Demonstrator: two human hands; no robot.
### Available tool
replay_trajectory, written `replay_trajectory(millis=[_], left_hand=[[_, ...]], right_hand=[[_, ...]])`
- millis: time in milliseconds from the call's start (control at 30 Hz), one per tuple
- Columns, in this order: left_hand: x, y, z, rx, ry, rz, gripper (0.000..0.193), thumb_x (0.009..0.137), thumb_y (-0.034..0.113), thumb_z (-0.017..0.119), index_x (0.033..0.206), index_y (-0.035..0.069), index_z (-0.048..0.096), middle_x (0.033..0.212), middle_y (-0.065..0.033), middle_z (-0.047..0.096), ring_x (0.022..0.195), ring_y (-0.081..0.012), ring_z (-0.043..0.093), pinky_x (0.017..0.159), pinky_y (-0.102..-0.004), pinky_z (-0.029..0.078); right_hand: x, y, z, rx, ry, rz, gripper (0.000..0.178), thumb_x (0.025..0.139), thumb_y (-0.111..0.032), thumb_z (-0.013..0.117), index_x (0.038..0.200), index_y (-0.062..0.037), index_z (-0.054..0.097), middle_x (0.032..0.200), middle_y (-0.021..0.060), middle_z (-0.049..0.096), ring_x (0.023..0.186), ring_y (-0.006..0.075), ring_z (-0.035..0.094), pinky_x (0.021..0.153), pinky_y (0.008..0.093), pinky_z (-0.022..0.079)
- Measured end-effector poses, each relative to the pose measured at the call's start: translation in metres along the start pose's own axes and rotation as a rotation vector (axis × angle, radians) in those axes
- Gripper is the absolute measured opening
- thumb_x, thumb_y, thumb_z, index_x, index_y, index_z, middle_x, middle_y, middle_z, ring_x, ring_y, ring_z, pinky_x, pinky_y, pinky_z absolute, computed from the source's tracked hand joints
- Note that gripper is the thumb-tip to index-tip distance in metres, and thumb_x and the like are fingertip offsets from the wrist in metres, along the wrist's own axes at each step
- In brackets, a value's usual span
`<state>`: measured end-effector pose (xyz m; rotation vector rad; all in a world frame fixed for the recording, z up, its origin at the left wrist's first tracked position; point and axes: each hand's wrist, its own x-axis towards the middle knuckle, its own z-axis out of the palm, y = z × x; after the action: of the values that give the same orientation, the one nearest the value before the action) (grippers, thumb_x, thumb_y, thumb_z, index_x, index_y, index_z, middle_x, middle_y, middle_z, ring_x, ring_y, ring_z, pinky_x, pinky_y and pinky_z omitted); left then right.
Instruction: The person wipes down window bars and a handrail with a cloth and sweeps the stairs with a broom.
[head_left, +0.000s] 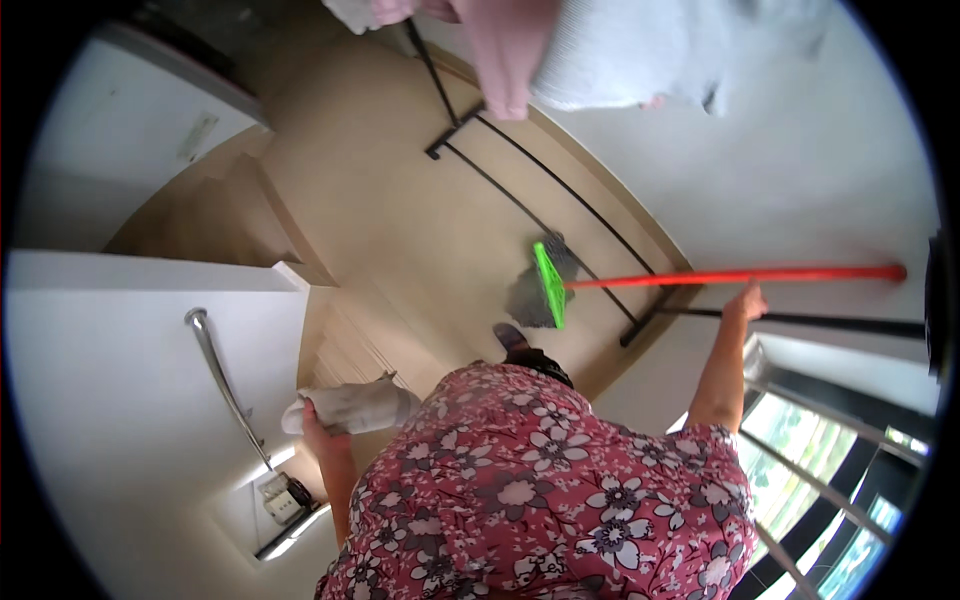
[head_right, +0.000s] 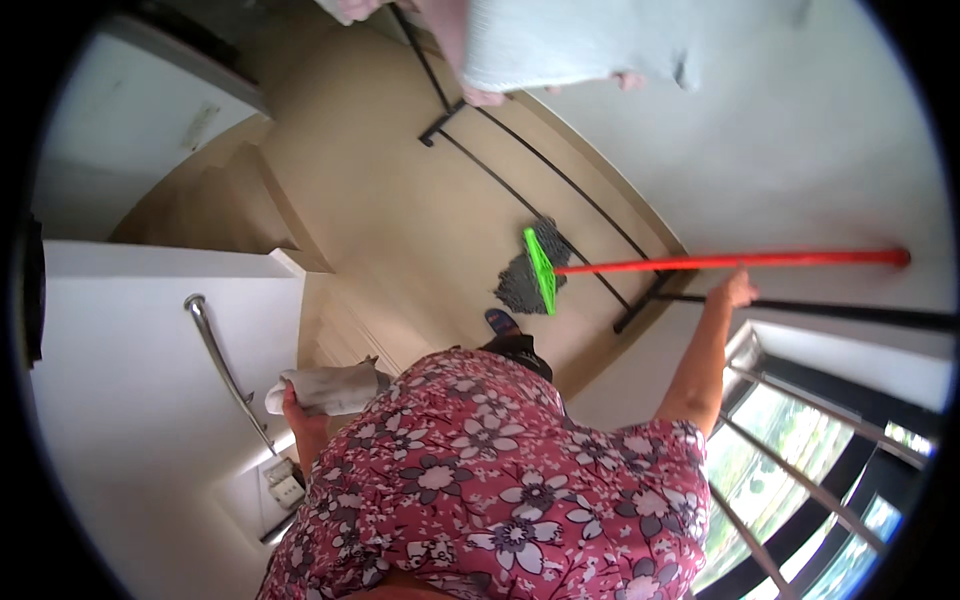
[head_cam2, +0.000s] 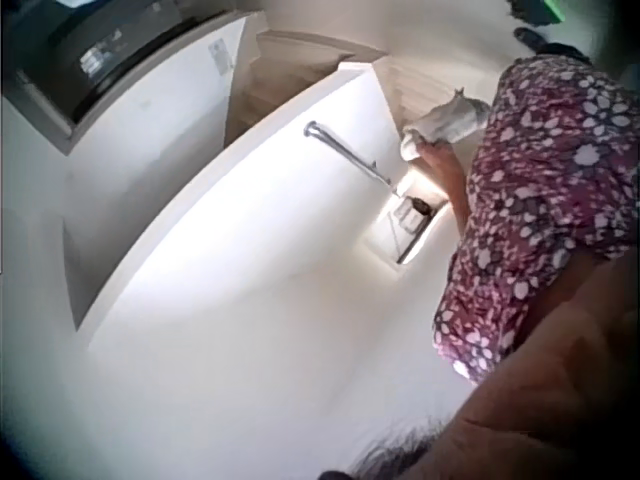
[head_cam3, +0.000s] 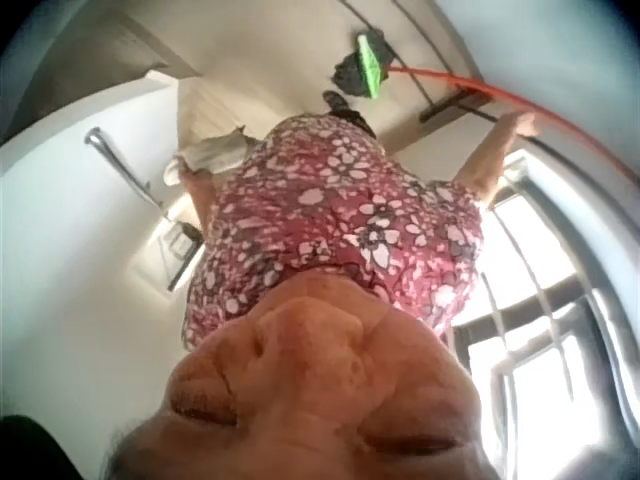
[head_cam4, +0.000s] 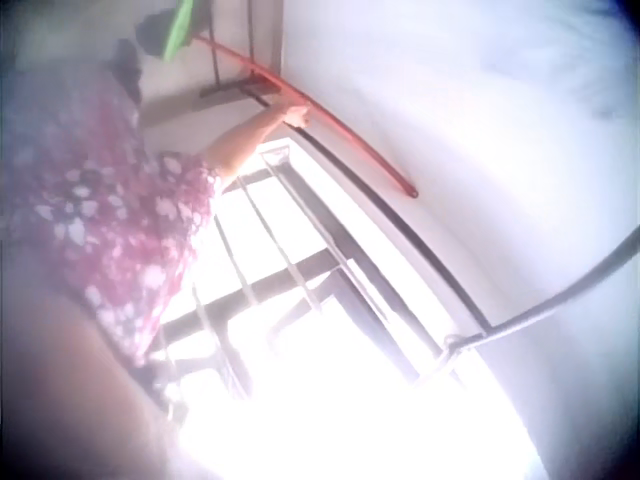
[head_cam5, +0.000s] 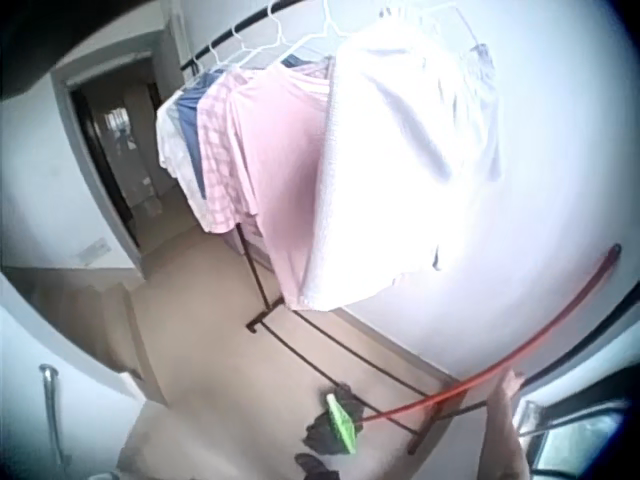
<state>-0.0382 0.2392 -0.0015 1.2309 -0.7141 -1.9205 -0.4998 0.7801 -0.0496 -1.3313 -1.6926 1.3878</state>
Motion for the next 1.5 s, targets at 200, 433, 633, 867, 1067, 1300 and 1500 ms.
replay_trajectory(millis=[200,433,633,867,1067,1300,1500], left_hand=[[0.015,0.048,-0.023,-0.090,-0.026,0.059,0.034,0.081,0.030,0.045,0.108,0.009,0.045,0.104,-0.0067,0.051,0.097,-0.0250,0.047,0.087,-0.0412,0.035],[0.018,0.071,-0.037,-0.157,0.025,0.017,0.033,0.080,0.030,0.046,0.106,0.009,0.046,0.103,-0.0069,0.051,0.097,-0.0250,0.046,0.089,-0.0400,0.033],[0.025,0.077,-0.043,-0.189,0.056,0.017,0.031,0.080,0.027,0.046,0.103,0.007,0.048,0.101,-0.0079,0.052,0.095,-0.0251,0.048,0.087,-0.0390,0.035],[0.034,0.076,-0.049,-0.208,0.016,0.025,0.032,0.080,0.027,0.047,0.105,0.007,0.047,0.102,-0.0071,0.053,0.095,-0.0247,0.049,0.087,-0.0384,0.035],[0.011,0.107,-0.042,-0.118,0.013,0.150,0.034,0.079,0.024,0.051,0.107,0.007,0.047,0.100,-0.0059,0.053,0.092,-0.0207,0.050,0.083,-0.0344,0.038],[-0.018,0.169,-0.015,-0.048,-0.034,0.422,0.045,0.077,0.025,0.056,0.114,0.003,0.040,0.105,-0.0077,0.048,0.095,-0.0188,0.048,0.083,-0.0333,0.039],[-0.051,0.216,0.048,-0.191,-0.401,0.642,0.042,0.081,0.029,0.049,0.111,0.002,0.042,0.105,-0.0114,0.051,0.098,-0.0281,0.047,0.090,-0.0410,0.035]], right_hand=[[-0.021,-0.063,-0.037,0.356,-0.259,-0.036,0.063,0.062,-0.021,0.063,0.112,0.0067,0.038,0.107,0.0157,0.048,0.101,0.0269,0.043,0.086,0.0354,0.033],[-0.016,-0.064,-0.044,0.377,-0.368,0.140,0.055,0.071,-0.028,0.057,0.116,-0.0039,0.037,0.121,0.0100,0.034,0.110,0.0266,0.033,0.090,0.0473,0.026],[-0.015,-0.052,-0.050,0.340,-0.244,0.190,0.025,0.073,-0.021,0.052,0.093,-0.0062,0.048,0.084,0.0043,0.043,0.080,0.0176,0.041,0.085,0.0460,0.029],[-0.043,-0.057,-0.063,0.461,-0.350,0.052,0.015,0.071,-0.016,0.054,0.081,-0.0074,0.048,0.070,0.0021,0.043,0.063,0.0134,0.041,0.063,0.0364,0.036],[-0.144,-0.037,-0.105,0.721,-0.613,-0.150,0.019,0.075,-0.019,0.053,0.067,-0.0024,0.047,0.058,0.0029,0.044,0.054,0.0141,0.042,0.053,0.0276,0.037],[-0.336,-0.017,-0.103,0.216,-1.219,-0.393,0.013,0.069,-0.009,0.059,0.079,-0.0054,0.053,0.074,0.0007,0.049,0.074,0.0131,0.046,0.072,0.0280,0.038],[-0.439,0.016,-0.067,-0.074,-1.746,-0.725,0.014,0.072,-0.014,0.062,0.076,-0.0036,0.053,0.062,-0.0012,0.048,0.058,0.0068,0.043,0.051,0.0223,0.038]])
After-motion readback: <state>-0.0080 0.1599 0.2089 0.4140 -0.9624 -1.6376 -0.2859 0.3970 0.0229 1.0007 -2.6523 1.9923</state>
